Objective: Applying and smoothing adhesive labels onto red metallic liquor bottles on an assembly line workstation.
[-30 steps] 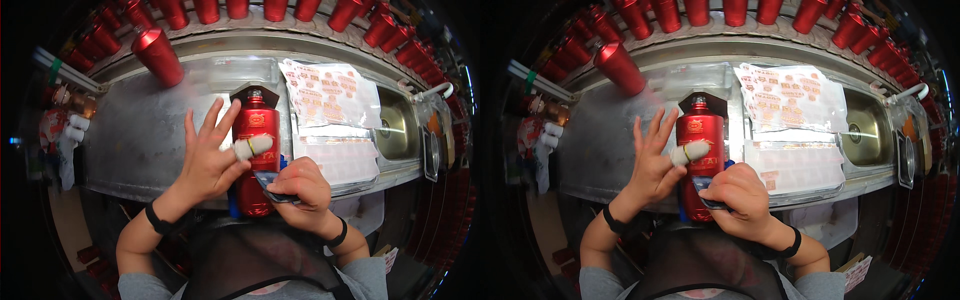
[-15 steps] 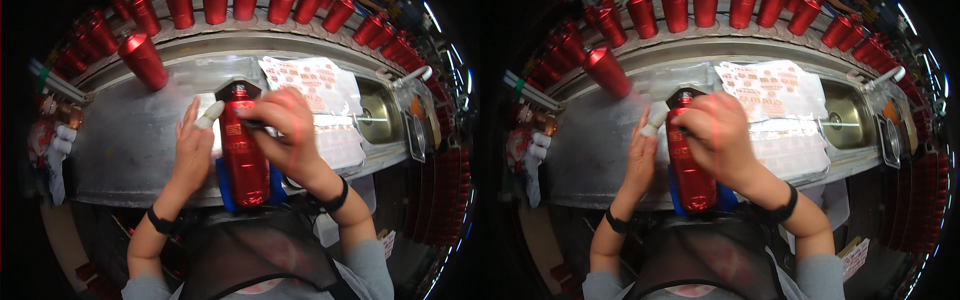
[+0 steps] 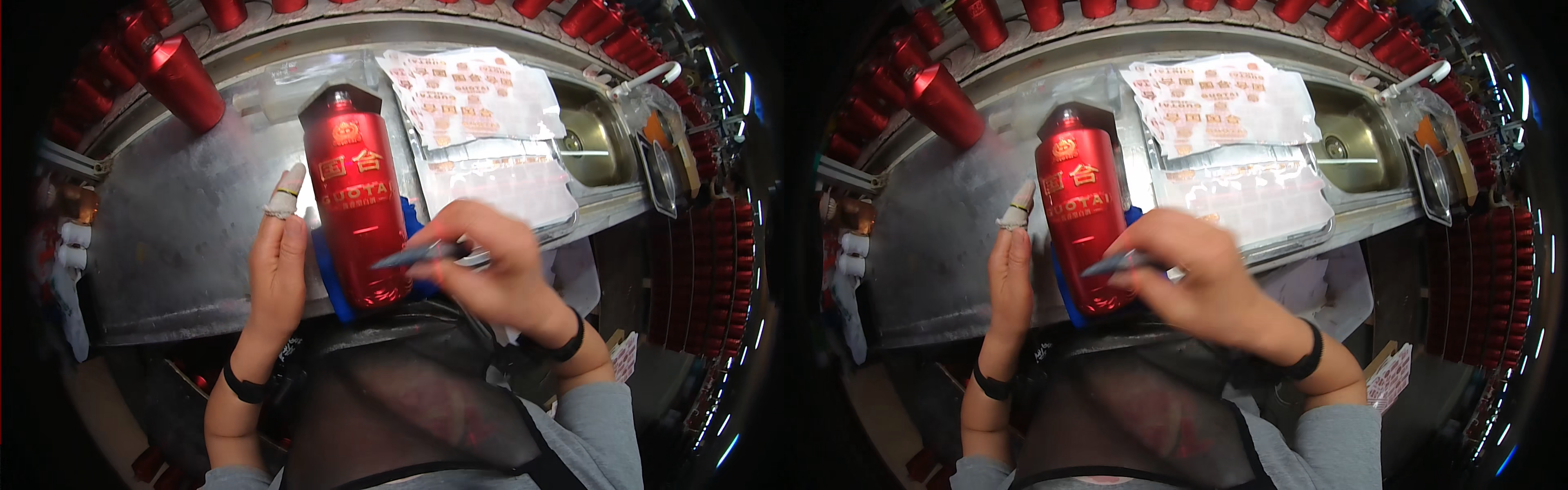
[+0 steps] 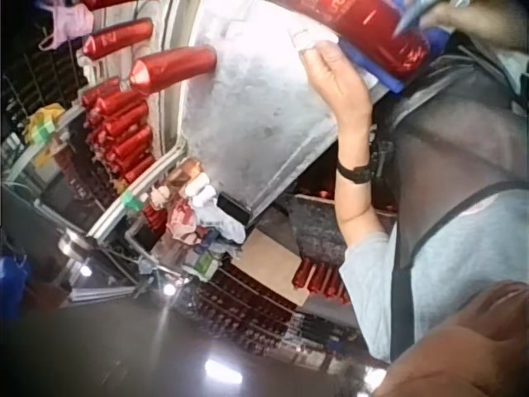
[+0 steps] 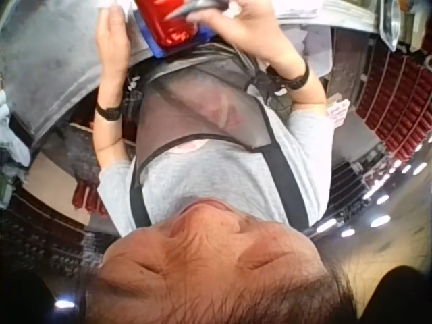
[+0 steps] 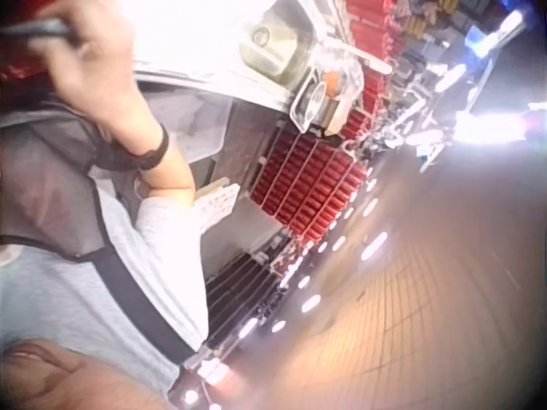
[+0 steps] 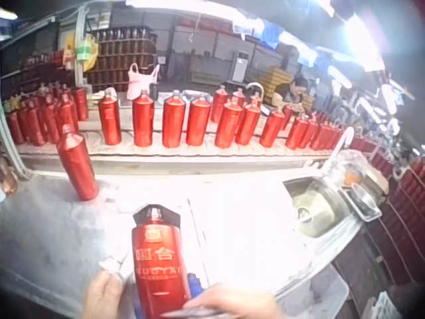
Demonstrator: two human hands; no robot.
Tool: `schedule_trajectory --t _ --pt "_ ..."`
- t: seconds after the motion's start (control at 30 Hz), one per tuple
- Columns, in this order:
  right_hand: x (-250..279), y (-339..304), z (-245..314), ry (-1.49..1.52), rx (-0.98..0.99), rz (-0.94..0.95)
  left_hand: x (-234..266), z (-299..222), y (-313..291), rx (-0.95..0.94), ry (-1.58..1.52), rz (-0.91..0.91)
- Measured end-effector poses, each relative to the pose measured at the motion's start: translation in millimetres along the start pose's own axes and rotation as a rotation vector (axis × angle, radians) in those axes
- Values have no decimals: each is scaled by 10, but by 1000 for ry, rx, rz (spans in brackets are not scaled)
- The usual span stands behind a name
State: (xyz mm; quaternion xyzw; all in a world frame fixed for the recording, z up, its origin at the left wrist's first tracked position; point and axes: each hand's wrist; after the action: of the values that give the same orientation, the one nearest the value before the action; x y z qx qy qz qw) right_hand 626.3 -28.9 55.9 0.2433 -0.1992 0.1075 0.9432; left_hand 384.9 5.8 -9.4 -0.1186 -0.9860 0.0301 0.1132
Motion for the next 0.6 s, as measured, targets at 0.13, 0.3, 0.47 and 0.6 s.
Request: schedule_trajectory --t 0.13,0.3,0.47,0.6 --pt "429 -300 -435 244 -458 -384 27 84 -54 36 -45 -64" --pt "605 -525 -779 -207 -639 70 12 85 -194 153 -121 -102" --pt "486 -402 -1026 -558 -451 270 40 125 -260 158 -127 -149" --pt "615 -359 -1201 -689 -515 208 1 73 -276 139 -88 -170"
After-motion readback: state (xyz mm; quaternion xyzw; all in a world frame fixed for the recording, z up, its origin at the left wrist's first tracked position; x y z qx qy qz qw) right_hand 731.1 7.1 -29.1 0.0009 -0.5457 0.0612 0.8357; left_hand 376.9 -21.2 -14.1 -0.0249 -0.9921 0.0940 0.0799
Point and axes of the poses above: each hand's wrist, its own y-axis towards the middle knuckle, its own x-axis out of the back of the hand, z = x × y, and after that the axes turned 11 degrees about x, right-handed
